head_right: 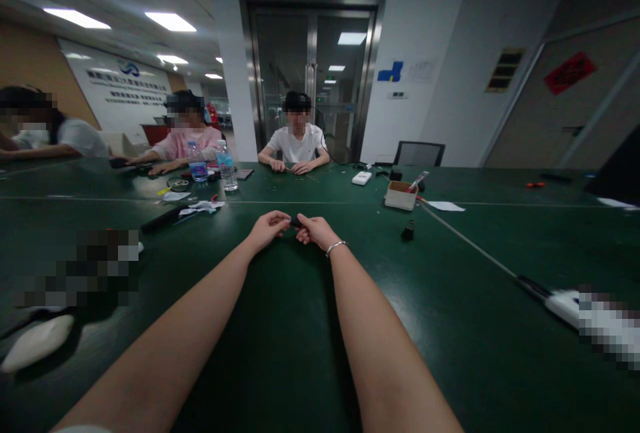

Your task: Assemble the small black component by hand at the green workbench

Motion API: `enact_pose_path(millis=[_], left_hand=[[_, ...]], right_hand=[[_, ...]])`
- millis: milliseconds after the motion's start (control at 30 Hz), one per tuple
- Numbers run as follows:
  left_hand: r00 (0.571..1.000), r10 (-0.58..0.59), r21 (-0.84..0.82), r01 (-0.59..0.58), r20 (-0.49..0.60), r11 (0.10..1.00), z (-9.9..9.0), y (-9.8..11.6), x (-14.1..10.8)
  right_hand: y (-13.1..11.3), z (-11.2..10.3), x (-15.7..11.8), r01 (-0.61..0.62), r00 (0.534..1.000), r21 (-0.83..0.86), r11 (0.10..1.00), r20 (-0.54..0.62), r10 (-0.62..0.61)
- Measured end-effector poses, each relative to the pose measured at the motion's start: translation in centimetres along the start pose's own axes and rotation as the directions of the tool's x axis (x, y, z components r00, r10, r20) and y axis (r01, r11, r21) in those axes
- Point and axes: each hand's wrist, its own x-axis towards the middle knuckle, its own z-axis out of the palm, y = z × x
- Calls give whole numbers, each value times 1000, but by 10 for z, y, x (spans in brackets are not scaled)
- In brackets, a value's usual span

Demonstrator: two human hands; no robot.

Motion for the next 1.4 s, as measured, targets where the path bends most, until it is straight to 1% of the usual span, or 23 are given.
enact_pose_path(millis=[67,167,300,433,633,867,1000,1133,1300,1400], left_hand=[[1000,6,36,-6,-18,999,1,-4,2],[1000,-20,78,20,-8,997,1,-9,4],[998,-56,172,53,12,984,0,-12,6],[997,-79,319,68,22,945,-3,-9,6],[997,-72,479,58,11,876,-6,-5,5],[989,-142,554,136,-33,822,-5,2,4],[987,-153,610,155,-55,777,-4,7,5],[983,-165,622,179,-81,762,-2,11,3],[986,-142,619,166,-89,768,0,12,-1],[993,-105,615,118,-59,780,-1,9,-1]], right_hand=[[2,-1,1,6,1000,5,1000,-1,-6],[4,-3,3,1,1000,21,1000,5,-1],[8,-6,3,14,998,41,999,59,-17],[11,-8,5,43,995,23,999,94,-45],[15,-11,10,53,995,14,998,79,-54],[18,-12,11,136,985,-32,990,108,-132],[16,-8,9,173,981,-105,979,104,-162],[13,-4,6,204,976,-136,969,105,-191],[11,-4,5,167,983,-113,979,90,-157],[11,-4,6,119,991,-72,990,61,-115]])
